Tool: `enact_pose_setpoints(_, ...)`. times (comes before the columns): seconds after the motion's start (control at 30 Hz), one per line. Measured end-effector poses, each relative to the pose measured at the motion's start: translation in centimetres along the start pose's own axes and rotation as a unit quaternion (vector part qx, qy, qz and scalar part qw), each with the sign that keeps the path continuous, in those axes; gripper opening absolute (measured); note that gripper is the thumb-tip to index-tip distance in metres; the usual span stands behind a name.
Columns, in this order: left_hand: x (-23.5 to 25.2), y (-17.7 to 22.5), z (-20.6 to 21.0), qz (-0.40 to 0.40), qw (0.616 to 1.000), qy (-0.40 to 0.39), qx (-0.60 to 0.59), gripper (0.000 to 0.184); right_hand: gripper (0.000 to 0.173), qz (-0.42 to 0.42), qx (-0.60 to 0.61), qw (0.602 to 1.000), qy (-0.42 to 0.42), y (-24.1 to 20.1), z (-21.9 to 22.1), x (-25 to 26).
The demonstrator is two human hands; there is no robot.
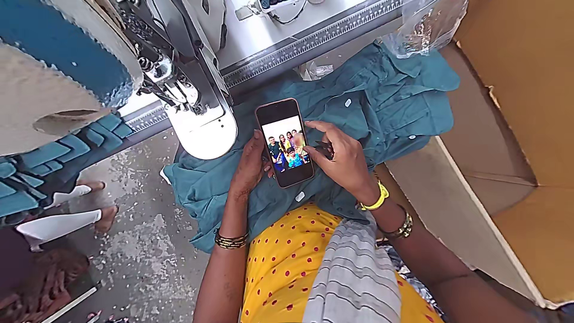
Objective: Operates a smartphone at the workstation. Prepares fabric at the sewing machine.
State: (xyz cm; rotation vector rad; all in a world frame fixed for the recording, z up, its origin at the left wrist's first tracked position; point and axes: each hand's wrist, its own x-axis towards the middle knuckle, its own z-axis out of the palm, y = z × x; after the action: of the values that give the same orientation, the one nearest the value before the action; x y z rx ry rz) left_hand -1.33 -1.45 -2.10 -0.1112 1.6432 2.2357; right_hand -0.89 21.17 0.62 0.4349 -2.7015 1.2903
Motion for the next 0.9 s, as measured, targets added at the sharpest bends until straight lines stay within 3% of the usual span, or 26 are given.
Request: enact_pose_setpoints(0.9, 0.04, -0.27, -0.22, 0.006, 1.000, -0.013, -0.018, 0.043, 0.059, -0.013, -0.025, 0.998, -0.048, 0.00, -0.01, -0.09)
